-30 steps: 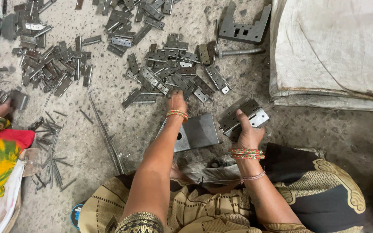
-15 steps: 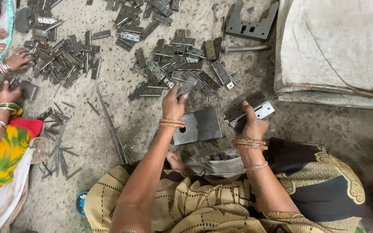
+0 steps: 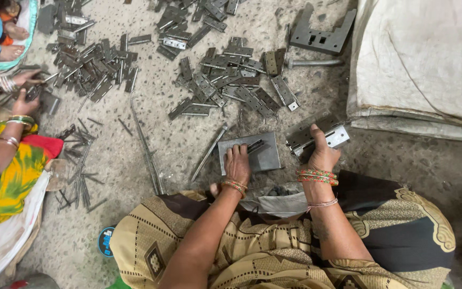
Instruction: The person sits on the floor and repeatedly picks up small metal plates and rods, inserts the rods into the plates, and places the assembled units into a pile. The person also occasionally transfers assembled units into a nearby sack.
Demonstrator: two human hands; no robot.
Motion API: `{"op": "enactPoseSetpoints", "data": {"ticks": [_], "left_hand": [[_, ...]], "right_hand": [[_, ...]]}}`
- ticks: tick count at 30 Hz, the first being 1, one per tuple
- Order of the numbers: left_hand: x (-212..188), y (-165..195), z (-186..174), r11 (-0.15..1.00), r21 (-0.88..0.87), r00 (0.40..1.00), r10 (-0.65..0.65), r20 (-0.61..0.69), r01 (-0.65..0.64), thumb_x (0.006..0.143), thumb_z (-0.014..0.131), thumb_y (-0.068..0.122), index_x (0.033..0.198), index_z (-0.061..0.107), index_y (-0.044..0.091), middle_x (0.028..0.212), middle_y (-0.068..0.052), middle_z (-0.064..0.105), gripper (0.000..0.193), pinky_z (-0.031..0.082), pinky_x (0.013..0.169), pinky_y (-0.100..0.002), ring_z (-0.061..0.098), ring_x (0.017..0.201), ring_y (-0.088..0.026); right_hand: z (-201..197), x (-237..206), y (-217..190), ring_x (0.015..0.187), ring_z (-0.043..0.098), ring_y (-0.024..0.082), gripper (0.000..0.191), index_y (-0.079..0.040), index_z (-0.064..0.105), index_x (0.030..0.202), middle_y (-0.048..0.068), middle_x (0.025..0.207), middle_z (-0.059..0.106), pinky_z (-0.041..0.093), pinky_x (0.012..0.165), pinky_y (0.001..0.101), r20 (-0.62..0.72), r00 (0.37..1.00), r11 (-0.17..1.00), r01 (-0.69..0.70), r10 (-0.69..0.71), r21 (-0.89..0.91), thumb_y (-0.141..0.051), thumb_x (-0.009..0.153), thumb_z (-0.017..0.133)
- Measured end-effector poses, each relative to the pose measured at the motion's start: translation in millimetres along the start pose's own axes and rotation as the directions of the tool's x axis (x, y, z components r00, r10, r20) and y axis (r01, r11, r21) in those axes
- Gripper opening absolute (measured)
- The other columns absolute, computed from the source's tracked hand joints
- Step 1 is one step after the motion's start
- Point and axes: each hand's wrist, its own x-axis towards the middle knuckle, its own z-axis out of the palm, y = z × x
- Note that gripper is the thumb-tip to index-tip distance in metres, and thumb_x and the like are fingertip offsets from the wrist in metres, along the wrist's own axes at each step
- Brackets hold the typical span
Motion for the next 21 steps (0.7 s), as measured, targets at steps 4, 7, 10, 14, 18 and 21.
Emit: {"op": "enactPoseSetpoints", "data": {"ticks": [4,7,10,14,18,21], "left_hand": [[-6.9,-1.2,-5.9,0.994,-0.081,0.996,0.068,-0.065,-0.073,0.086,0.066,0.020,0.132,0.057,0.004,0.118,-0.018,0.057,0.050,0.043,0.097,-0.052,0.053,0.111,-0.040],[-7.7,1.5,-14.3,0.984,-0.141,0.991,0.093,-0.100,-0.107,0.087,0.071,0.037,0.127,0.057,0.002,0.115,-0.021,0.056,0.056,0.041,0.091,-0.056,0.051,0.106,-0.043],[-5.3,-0.5,-8.5,0.984,-0.173,0.996,0.021,-0.087,-0.036,0.098,0.064,0.031,0.125,0.062,0.009,0.117,-0.017,0.058,0.035,0.044,0.094,-0.055,0.053,0.109,-0.041],[4.1,-13.8,12.2,0.989,-0.145,0.998,-0.022,-0.060,0.013,0.085,0.067,0.019,0.117,0.066,0.013,0.115,-0.014,0.063,0.032,0.049,0.092,-0.053,0.059,0.108,-0.041],[17.1,-22.0,11.7,0.979,-0.202,0.999,-0.034,0.020,0.037,0.086,0.068,0.011,0.114,0.065,0.008,0.112,-0.016,0.068,0.028,0.054,0.082,-0.053,0.066,0.101,-0.042],[26.7,-16.5,-10.5,0.915,-0.399,0.993,-0.100,-0.066,0.066,0.087,0.066,0.008,0.116,0.064,0.007,0.106,-0.019,0.070,0.029,0.054,0.082,-0.052,0.068,0.095,-0.041]], "right_hand": [[1.1,-2.1,0.8,0.082,0.065,0.016,0.036,-0.003,0.064,0.106,0.002,0.095,0.067,0.056,0.076,0.0342,-0.019,1.000,0.999,0.012,-0.013,-0.050,-0.009,0.078,0.086],[1.2,-2.2,1.8,0.084,0.066,0.015,0.038,-0.003,0.065,0.109,0.002,0.097,0.068,0.056,0.077,0.0341,-0.006,1.000,0.999,0.013,-0.013,-0.048,-0.010,0.077,0.085],[-1.4,-3.9,1.1,0.085,0.066,0.015,0.039,-0.003,0.065,0.110,0.002,0.099,0.068,0.056,0.077,0.0344,-0.008,1.000,0.997,-0.016,0.016,-0.077,-0.012,0.077,0.084],[-0.9,-3.4,-0.3,0.086,0.066,0.016,0.040,-0.003,0.065,0.111,0.003,0.100,0.068,0.056,0.078,0.0344,0.009,1.000,0.996,0.011,-0.010,-0.094,-0.013,0.078,0.085],[1.0,-2.0,1.1,0.085,0.066,0.016,0.041,-0.004,0.065,0.110,0.002,0.099,0.068,0.056,0.077,0.0345,-0.012,1.000,0.996,-0.010,0.009,-0.086,-0.014,0.075,0.085],[-1.0,-1.8,3.3,0.084,0.066,0.016,0.042,-0.006,0.065,0.110,0.002,0.098,0.068,0.055,0.076,0.0344,-0.021,1.000,0.997,-0.013,0.011,-0.082,-0.013,0.075,0.085]]}}
